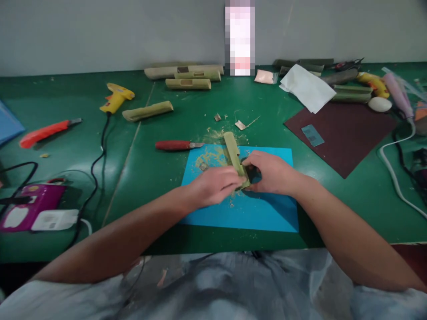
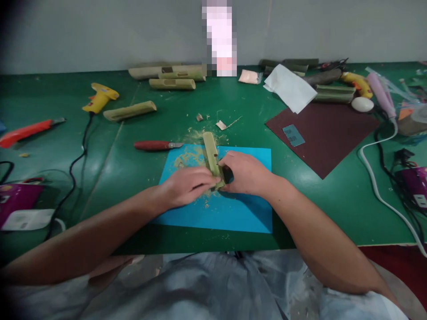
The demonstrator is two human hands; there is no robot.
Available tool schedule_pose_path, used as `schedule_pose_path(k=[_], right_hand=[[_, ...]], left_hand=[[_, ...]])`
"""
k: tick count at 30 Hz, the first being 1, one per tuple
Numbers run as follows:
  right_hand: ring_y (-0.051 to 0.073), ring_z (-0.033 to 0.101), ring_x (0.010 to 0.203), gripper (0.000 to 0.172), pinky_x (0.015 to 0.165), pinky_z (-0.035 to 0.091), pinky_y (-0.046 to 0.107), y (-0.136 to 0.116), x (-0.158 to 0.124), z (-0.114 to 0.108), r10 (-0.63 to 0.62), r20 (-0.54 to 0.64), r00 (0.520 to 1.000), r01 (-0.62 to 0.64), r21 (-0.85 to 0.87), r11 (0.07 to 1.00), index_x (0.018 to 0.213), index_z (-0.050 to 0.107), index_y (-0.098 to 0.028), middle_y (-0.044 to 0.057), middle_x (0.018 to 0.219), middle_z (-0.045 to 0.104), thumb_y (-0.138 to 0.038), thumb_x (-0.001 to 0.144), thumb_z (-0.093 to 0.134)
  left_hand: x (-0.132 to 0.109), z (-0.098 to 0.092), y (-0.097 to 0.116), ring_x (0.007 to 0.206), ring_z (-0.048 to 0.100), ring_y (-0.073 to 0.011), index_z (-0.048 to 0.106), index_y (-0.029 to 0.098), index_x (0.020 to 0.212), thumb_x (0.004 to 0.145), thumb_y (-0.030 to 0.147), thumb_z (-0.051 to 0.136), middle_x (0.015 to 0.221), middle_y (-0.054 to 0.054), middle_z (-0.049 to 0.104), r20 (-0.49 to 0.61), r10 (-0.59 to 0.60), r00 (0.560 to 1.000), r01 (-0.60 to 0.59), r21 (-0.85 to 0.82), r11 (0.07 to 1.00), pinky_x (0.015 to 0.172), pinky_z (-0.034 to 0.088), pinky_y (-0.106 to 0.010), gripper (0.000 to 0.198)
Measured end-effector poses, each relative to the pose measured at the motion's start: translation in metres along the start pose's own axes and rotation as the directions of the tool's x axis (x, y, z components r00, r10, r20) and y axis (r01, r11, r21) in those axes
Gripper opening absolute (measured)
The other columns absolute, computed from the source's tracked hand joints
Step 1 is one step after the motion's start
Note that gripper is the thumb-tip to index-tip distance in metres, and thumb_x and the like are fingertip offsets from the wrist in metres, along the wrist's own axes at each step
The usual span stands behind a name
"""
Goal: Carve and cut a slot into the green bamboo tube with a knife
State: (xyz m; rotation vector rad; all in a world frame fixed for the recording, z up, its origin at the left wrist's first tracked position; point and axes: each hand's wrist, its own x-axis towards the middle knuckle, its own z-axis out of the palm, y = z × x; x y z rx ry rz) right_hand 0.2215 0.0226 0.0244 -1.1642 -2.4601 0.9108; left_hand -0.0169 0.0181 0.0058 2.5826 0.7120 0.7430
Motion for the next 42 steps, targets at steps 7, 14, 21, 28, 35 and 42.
schedule_pose_path(k=[7,14,21,28,35,42], right_hand=[[0.019,0.056,0.084,0.041,0.071,0.039,0.03,0.0,0.0,0.0,0.019,0.002,1.0,-0.019,-0.004,1.0,0.103,0.066,-0.021,0.003,0.097,0.063,-0.034,0.068,0.083],[0.018,0.056,0.084,0.041,0.071,0.038,0.03,-0.001,0.0,-0.001,0.043,-0.007,0.999,-0.043,-0.002,0.999,0.105,0.066,-0.021,0.003,0.098,0.063,-0.031,0.068,0.082],[0.018,0.055,0.084,0.041,0.07,0.037,0.03,-0.002,-0.001,-0.001,0.034,0.005,0.999,-0.034,-0.025,0.999,0.103,0.067,-0.021,0.003,0.097,0.062,-0.033,0.067,0.084],[0.018,0.056,0.084,0.041,0.071,0.039,0.03,-0.001,0.0,-0.001,0.029,0.011,1.0,-0.029,-0.016,0.999,0.103,0.066,-0.022,0.003,0.098,0.063,-0.035,0.068,0.084],[0.018,0.057,0.084,0.041,0.071,0.039,0.03,-0.001,0.0,-0.001,0.025,0.011,1.0,-0.025,-0.017,1.0,0.103,0.067,-0.021,0.003,0.098,0.064,-0.034,0.068,0.085],[0.019,0.058,0.085,0.04,0.072,0.04,0.03,-0.001,0.0,-0.001,0.033,0.008,0.999,-0.033,0.006,0.999,0.102,0.067,-0.022,0.003,0.098,0.064,-0.032,0.067,0.084]], left_hand=[[0.001,0.0,0.001,0.082,0.07,-0.0157,0.073,0.016,0.1,0.103,0.024,0.054,0.091,-0.007,0.073,-0.08,-0.053,0.995,0.054,0.009,0.999,0.073,0.055,-0.025,0.021],[0.001,0.001,-0.004,0.084,0.071,-0.0174,0.073,0.017,0.106,0.103,0.025,0.054,0.092,-0.007,0.073,-0.137,-0.09,0.987,0.098,0.052,0.994,0.075,0.056,-0.028,0.02],[-0.004,0.001,0.0,0.084,0.07,-0.0163,0.072,0.016,0.106,0.103,0.022,0.054,0.093,-0.007,0.073,-0.093,-0.018,0.995,0.018,0.001,1.0,0.074,0.055,-0.026,0.019],[-0.002,-0.001,0.005,0.082,0.069,-0.0163,0.073,0.017,0.103,0.105,0.026,0.049,0.092,-0.007,0.073,0.017,-0.023,1.0,0.023,0.01,1.0,0.072,0.054,-0.026,0.025],[-0.004,0.001,0.005,0.086,0.07,-0.0167,0.073,0.017,0.105,0.106,0.027,0.047,0.095,-0.008,0.074,0.054,-0.016,0.998,0.016,-0.004,1.0,0.073,0.055,-0.026,0.027],[-0.002,0.002,0.005,0.082,0.069,-0.016,0.073,0.018,0.105,0.105,0.026,0.048,0.093,-0.007,0.073,0.071,-0.002,0.998,0.001,0.02,1.0,0.07,0.053,-0.026,0.027]])
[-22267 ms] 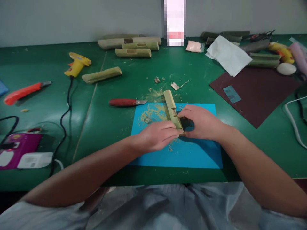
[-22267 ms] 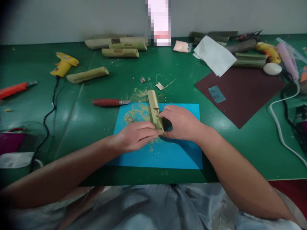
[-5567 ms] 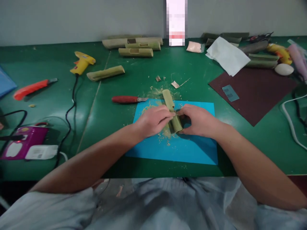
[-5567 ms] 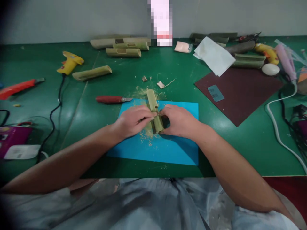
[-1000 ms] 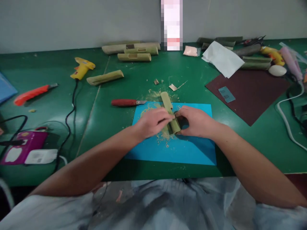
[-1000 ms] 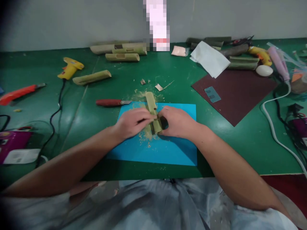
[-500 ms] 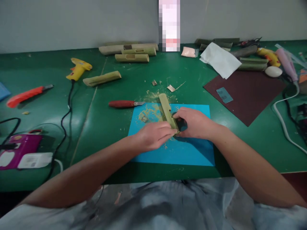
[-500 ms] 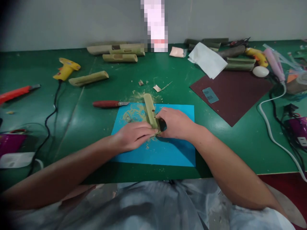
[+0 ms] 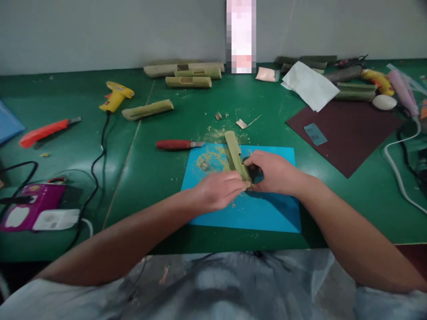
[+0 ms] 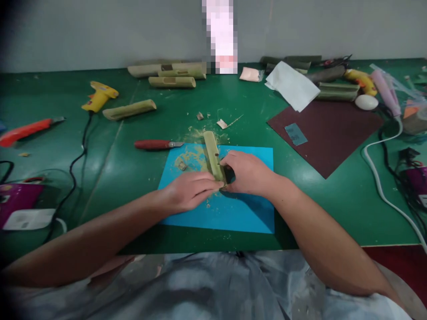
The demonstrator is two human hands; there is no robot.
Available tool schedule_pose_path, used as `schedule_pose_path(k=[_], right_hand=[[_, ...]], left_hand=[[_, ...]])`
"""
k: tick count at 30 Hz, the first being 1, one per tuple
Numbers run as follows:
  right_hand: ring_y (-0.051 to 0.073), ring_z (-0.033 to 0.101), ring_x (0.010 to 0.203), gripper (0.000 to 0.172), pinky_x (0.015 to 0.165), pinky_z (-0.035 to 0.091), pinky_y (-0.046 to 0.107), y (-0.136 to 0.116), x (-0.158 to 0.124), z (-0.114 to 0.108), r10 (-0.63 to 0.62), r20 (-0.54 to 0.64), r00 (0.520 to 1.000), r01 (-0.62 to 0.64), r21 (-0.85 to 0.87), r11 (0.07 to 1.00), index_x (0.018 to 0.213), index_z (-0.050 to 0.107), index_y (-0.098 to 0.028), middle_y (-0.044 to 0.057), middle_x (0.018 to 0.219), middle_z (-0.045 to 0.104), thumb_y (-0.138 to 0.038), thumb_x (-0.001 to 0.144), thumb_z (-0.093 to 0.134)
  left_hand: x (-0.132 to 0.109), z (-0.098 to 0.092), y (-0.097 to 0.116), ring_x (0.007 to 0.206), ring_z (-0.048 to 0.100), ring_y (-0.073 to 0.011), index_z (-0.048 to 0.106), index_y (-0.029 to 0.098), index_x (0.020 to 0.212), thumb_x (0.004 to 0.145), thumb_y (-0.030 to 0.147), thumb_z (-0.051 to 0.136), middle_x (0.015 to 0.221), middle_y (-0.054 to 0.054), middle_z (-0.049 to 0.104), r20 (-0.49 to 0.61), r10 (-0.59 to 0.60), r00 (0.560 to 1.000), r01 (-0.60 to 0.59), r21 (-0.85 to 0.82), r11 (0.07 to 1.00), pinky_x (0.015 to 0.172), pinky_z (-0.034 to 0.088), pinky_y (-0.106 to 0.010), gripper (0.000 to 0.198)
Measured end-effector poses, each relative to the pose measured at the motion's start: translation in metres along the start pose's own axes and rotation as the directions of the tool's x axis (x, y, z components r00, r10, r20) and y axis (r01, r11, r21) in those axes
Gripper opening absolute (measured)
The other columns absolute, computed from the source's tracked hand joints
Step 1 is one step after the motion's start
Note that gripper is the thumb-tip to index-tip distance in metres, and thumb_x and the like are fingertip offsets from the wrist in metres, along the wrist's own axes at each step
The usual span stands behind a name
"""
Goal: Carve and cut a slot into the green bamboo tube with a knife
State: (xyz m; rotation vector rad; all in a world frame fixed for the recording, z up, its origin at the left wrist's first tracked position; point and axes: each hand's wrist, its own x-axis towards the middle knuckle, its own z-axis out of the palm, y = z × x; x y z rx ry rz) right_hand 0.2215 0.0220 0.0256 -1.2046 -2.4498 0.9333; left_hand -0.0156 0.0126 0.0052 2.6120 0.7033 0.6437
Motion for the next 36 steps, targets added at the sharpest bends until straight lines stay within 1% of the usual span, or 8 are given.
schedule_pose_path(k=[4,9,13,17,22,26,30,36], right_hand=[[0.019,0.057,0.085,0.043,0.072,0.04,0.03,0.003,-0.0001,0.001,-0.008,-0.016,1.0,0.008,-0.006,1.0,0.105,0.066,-0.021,0.003,0.097,0.063,-0.033,0.067,0.083],[0.017,0.056,0.083,0.042,0.071,0.04,0.029,0.0029,0.0004,0.0006,0.004,0.007,1.0,-0.004,-0.003,1.0,0.104,0.067,-0.021,0.002,0.097,0.063,-0.034,0.068,0.085],[0.018,0.057,0.084,0.042,0.071,0.039,0.03,0.001,-0.0001,-0.0001,0.005,-0.001,1.0,-0.005,-0.013,1.0,0.106,0.067,-0.022,0.002,0.096,0.062,-0.033,0.069,0.083],[0.018,0.056,0.083,0.041,0.07,0.039,0.03,0.0003,-0.0005,-0.0001,0.012,0.019,1.0,-0.012,-0.026,1.0,0.103,0.067,-0.023,0.002,0.098,0.063,-0.034,0.068,0.084],[0.018,0.057,0.084,0.041,0.071,0.04,0.03,-0.0003,-0.0004,-0.0004,-0.003,-0.001,1.0,0.003,-0.021,1.0,0.106,0.066,-0.021,0.003,0.098,0.063,-0.032,0.069,0.082],[0.018,0.057,0.084,0.04,0.071,0.04,0.03,-0.0011,-0.0002,-0.0014,0.02,0.019,1.0,-0.02,-0.012,1.0,0.102,0.067,-0.022,0.003,0.098,0.064,-0.033,0.068,0.084],[0.018,0.057,0.084,0.041,0.071,0.04,0.03,0.0003,-0.0002,-0.0003,0.004,-0.002,1.0,-0.004,-0.001,1.0,0.106,0.067,-0.021,0.003,0.097,0.063,-0.031,0.069,0.082],[0.018,0.057,0.084,0.042,0.071,0.04,0.03,0.0017,-0.0002,0.001,0.005,0.011,1.0,-0.006,0.005,1.0,0.104,0.067,-0.023,0.002,0.098,0.063,-0.033,0.067,0.084]], left_hand=[[0.0025,-0.0019,-0.0054,0.081,0.069,-0.0163,0.073,0.017,0.101,0.103,0.026,0.054,0.089,-0.006,0.072,-0.199,-0.135,0.971,0.136,-0.006,0.991,0.073,0.054,-0.027,0.021],[0.0005,0.0003,0.0012,0.085,0.071,-0.0168,0.072,0.018,0.106,0.104,0.024,0.05,0.095,-0.007,0.073,-0.026,-0.043,0.999,0.042,-0.054,0.998,0.074,0.055,-0.026,0.023],[-0.0004,0.0026,0.0028,0.085,0.07,-0.0182,0.072,0.017,0.106,0.104,0.024,0.051,0.092,-0.008,0.072,-0.144,-0.103,0.984,0.101,-0.022,0.995,0.074,0.055,-0.028,0.022],[-0.0013,0.002,0.0015,0.086,0.071,-0.0165,0.072,0.018,0.108,0.105,0.025,0.049,0.095,-0.007,0.073,0.01,-0.029,1.0,0.03,-0.086,0.996,0.074,0.056,-0.026,0.024],[-0.0002,0.0,-0.0004,0.082,0.07,-0.017,0.073,0.017,0.101,0.104,0.026,0.052,0.091,-0.007,0.073,-0.145,-0.074,0.987,0.075,-0.002,0.997,0.072,0.054,-0.027,0.024],[0.001,0.0007,0.0017,0.083,0.071,-0.017,0.073,0.017,0.103,0.104,0.027,0.053,0.093,-0.007,0.074,-0.013,-0.006,1.0,0.005,-0.095,0.995,0.072,0.055,-0.025,0.022],[0.0003,0.0013,-0.0008,0.085,0.07,-0.0173,0.073,0.016,0.103,0.103,0.025,0.054,0.092,-0.008,0.073,-0.17,-0.141,0.975,0.139,-0.021,0.99,0.075,0.055,-0.027,0.021],[-0.0019,0.0,0.0013,0.083,0.07,-0.0172,0.073,0.018,0.104,0.105,0.028,0.05,0.093,-0.008,0.073,-0.011,-0.038,0.999,0.037,-0.059,0.998,0.071,0.054,-0.026,0.025]])
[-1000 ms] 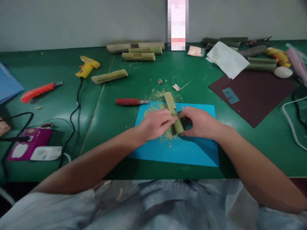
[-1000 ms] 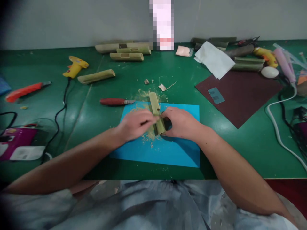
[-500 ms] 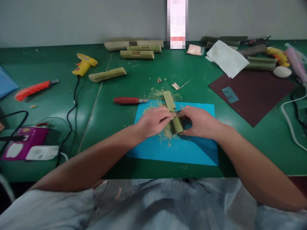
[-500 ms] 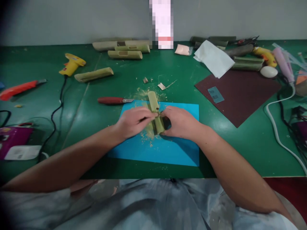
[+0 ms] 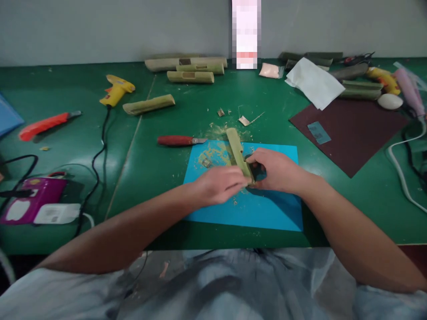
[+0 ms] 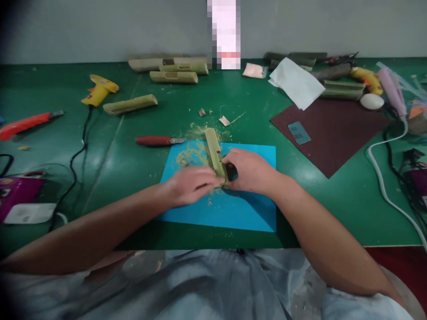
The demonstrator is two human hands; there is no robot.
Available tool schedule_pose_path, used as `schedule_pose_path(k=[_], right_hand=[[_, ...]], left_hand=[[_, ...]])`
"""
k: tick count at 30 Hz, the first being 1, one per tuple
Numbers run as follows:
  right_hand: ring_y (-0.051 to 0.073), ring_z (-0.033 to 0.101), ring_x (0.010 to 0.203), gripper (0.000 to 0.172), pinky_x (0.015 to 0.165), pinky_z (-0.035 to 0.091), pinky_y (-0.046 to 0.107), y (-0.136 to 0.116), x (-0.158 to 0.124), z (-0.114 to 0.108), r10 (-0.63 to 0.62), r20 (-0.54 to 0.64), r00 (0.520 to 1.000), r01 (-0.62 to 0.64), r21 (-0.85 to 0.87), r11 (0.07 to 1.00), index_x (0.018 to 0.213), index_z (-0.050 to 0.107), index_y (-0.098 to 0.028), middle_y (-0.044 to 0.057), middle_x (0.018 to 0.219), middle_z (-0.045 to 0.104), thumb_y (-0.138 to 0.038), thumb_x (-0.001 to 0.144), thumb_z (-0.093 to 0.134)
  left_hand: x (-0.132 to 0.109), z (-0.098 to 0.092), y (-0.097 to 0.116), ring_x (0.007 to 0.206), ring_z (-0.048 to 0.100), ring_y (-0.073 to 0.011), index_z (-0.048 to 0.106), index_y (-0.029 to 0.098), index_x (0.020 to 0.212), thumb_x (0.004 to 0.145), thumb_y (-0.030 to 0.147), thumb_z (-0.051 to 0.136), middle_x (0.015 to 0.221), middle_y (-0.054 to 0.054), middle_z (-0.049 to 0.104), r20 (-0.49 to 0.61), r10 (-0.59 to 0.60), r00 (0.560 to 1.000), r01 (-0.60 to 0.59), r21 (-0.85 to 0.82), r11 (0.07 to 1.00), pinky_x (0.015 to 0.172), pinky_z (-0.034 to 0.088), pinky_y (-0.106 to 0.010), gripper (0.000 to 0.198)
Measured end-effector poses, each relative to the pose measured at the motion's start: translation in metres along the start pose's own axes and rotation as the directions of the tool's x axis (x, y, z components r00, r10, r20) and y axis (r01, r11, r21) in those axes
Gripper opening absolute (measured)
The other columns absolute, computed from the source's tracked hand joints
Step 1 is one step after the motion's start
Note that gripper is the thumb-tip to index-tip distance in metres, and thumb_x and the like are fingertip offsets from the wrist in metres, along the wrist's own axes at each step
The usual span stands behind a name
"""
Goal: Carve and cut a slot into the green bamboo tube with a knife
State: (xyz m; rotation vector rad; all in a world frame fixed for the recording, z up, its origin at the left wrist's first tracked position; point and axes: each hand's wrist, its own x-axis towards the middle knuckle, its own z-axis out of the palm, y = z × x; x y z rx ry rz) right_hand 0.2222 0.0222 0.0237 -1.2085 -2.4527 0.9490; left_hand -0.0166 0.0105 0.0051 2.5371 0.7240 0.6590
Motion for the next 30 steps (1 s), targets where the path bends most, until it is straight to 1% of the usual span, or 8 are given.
schedule_pose_path(k=[3,8,12,15,20,24,28,30], right_hand=[[0.018,0.057,0.085,0.042,0.072,0.041,0.03,0.0,0.0,0.0,-0.02,-0.017,1.0,0.02,-0.001,1.0,0.106,0.066,-0.022,0.003,0.098,0.063,-0.031,0.068,0.082],[0.018,0.057,0.084,0.041,0.072,0.041,0.03,0.001,0.0,0.0,-0.011,-0.009,1.0,0.011,-0.004,1.0,0.104,0.067,-0.023,0.002,0.099,0.064,-0.033,0.068,0.083],[0.018,0.057,0.085,0.042,0.072,0.041,0.03,0.001,0.0,0.001,-0.015,-0.017,1.0,0.015,-0.003,1.0,0.106,0.067,-0.022,0.002,0.098,0.063,-0.033,0.068,0.081],[0.018,0.057,0.084,0.041,0.07,0.04,0.03,0.0,0.0,0.0,-0.007,0.002,1.0,0.007,0.004,1.0,0.103,0.067,-0.021,0.002,0.097,0.062,-0.034,0.068,0.083],[0.018,0.056,0.083,0.043,0.071,0.04,0.029,0.0,0.001,-0.001,-0.01,-0.01,1.0,0.01,0.003,1.0,0.107,0.066,-0.021,0.002,0.096,0.062,-0.031,0.067,0.082],[0.018,0.056,0.083,0.041,0.07,0.039,0.029,0.0,0.001,0.0,-0.005,0.003,1.0,0.005,0.002,1.0,0.103,0.067,-0.023,0.002,0.097,0.063,-0.034,0.068,0.083],[0.017,0.055,0.082,0.043,0.07,0.039,0.029,-0.001,0.001,-0.001,-0.007,-0.004,1.0,0.007,-0.015,1.0,0.106,0.066,-0.022,0.002,0.097,0.063,-0.032,0.068,0.082],[0.017,0.055,0.082,0.041,0.07,0.039,0.029,-0.001,0.001,-0.002,-0.007,0.006,1.0,0.008,-0.017,1.0,0.104,0.067,-0.021,0.002,0.096,0.063,-0.032,0.068,0.082]], left_hand=[[0.002,-0.002,-0.003,0.081,0.069,-0.0169,0.073,0.017,0.098,0.104,0.028,0.054,0.09,-0.007,0.073,-0.186,-0.086,0.979,0.097,0.053,0.994,0.073,0.053,-0.027,0.023],[0.002,-0.002,-0.005,0.079,0.068,-0.015,0.073,0.018,0.095,0.104,0.031,0.052,0.09,-0.006,0.073,-0.012,-0.024,1.0,0.024,0.032,0.999,0.071,0.052,-0.025,0.026],[0.004,-0.003,-0.005,0.079,0.068,-0.0164,0.073,0.017,0.094,0.103,0.029,0.055,0.085,-0.005,0.072,-0.229,-0.141,0.963,0.159,0.065,0.985,0.072,0.053,-0.027,0.023],[0.004,-0.002,-0.004,0.083,0.07,-0.0161,0.073,0.018,0.104,0.104,0.025,0.051,0.093,-0.007,0.074,-0.052,-0.027,0.998,0.028,0.012,1.0,0.072,0.054,-0.026,0.024],[0.005,-0.002,-0.008,0.08,0.068,-0.0169,0.074,0.017,0.1,0.104,0.03,0.053,0.087,-0.007,0.072,-0.22,-0.114,0.969,0.132,0.07,0.989,0.072,0.053,-0.028,0.025],[0.002,-0.002,-0.005,0.082,0.07,-0.0162,0.074,0.018,0.104,0.106,0.03,0.046,0.093,-0.008,0.074,0.021,0.045,0.999,-0.046,0.052,0.998,0.071,0.054,-0.026,0.031],[0.001,-0.003,-0.008,0.084,0.07,-0.0171,0.074,0.018,0.105,0.106,0.029,0.049,0.093,-0.008,0.074,-0.129,-0.024,0.991,0.036,0.095,0.995,0.075,0.055,-0.027,0.028],[0.001,-0.005,-0.011,0.086,0.07,-0.0176,0.074,0.018,0.107,0.105,0.03,0.049,0.096,-0.009,0.074,-0.06,0.013,0.998,-0.009,0.072,0.997,0.076,0.055,-0.028,0.028]])
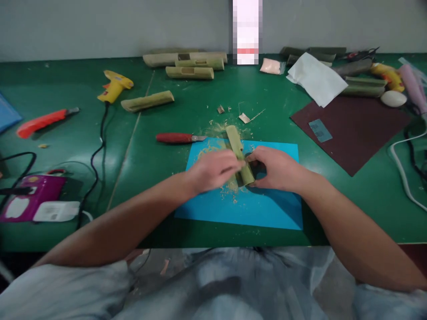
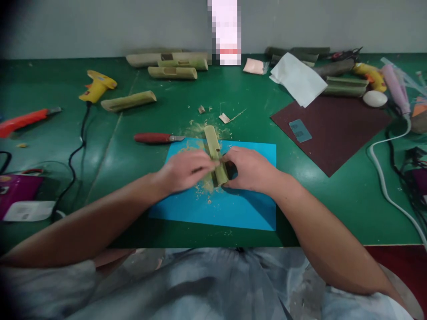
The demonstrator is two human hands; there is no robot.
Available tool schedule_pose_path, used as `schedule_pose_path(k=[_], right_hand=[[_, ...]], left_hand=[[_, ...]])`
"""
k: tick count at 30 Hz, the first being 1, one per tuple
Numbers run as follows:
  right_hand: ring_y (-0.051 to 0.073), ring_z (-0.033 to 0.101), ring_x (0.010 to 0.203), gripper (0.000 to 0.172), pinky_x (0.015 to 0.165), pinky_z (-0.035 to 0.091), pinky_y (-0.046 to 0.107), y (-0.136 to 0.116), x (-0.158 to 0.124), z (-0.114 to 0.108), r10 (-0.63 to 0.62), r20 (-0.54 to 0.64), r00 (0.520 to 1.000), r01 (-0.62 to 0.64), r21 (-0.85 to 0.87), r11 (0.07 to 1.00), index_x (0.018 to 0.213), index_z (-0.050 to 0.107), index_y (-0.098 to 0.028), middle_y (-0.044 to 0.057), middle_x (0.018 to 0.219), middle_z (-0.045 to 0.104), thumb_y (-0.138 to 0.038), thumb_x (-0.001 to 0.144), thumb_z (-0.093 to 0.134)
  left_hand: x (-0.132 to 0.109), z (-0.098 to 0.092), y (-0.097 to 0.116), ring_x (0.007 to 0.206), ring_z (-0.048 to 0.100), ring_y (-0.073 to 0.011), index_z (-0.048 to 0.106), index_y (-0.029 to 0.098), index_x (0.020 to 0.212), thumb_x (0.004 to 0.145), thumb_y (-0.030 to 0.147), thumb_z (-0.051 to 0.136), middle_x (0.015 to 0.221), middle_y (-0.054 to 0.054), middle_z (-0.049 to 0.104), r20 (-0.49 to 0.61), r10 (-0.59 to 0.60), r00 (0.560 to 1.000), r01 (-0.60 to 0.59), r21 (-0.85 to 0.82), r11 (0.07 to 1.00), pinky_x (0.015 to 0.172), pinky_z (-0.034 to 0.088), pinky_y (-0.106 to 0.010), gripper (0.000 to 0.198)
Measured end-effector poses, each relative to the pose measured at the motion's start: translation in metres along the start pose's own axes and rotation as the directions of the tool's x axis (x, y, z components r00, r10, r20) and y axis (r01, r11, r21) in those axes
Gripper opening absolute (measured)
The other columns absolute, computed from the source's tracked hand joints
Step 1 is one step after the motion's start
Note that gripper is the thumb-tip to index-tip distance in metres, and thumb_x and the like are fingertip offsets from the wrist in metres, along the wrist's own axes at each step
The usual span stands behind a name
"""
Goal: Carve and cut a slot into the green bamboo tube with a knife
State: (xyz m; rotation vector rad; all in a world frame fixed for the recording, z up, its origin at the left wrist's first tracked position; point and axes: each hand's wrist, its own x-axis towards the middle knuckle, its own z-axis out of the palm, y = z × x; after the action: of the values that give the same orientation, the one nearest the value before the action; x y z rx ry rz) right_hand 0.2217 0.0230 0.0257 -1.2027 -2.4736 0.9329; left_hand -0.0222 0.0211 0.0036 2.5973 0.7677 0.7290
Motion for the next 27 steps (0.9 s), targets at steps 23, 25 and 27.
schedule_pose_path(k=[23,25,27], right_hand=[[0.018,0.056,0.084,0.042,0.07,0.038,0.029,0.001,0.001,0.002,0.007,-0.006,1.0,-0.007,0.011,1.0,0.103,0.066,-0.021,0.002,0.097,0.063,-0.033,0.067,0.084],[0.018,0.056,0.083,0.04,0.07,0.038,0.029,0.0,0.001,0.002,0.011,0.004,1.0,-0.011,0.006,1.0,0.102,0.067,-0.022,0.002,0.097,0.063,-0.034,0.067,0.084],[0.018,0.056,0.083,0.039,0.069,0.038,0.029,-0.001,0.0,0.001,0.012,0.001,1.0,-0.012,0.004,1.0,0.102,0.066,-0.022,0.003,0.097,0.063,-0.033,0.068,0.083]], left_hand=[[-0.002,0.003,0.011,0.084,0.07,-0.0164,0.073,0.017,0.105,0.105,0.027,0.05,0.093,-0.007,0.073,0.013,-0.04,0.999,0.041,-0.035,0.999,0.074,0.055,-0.026,0.025],[-0.003,0.004,0.014,0.084,0.07,-0.0159,0.073,0.017,0.106,0.106,0.027,0.048,0.093,-0.007,0.073,0.078,0.0,0.997,0.004,-0.048,0.999,0.073,0.054,-0.025,0.027],[-0.003,0.005,0.015,0.085,0.07,-0.0164,0.072,0.016,0.105,0.105,0.026,0.049,0.093,-0.008,0.073,-0.001,-0.047,0.999,0.047,-0.001,0.999,0.074,0.054,-0.025,0.026]])
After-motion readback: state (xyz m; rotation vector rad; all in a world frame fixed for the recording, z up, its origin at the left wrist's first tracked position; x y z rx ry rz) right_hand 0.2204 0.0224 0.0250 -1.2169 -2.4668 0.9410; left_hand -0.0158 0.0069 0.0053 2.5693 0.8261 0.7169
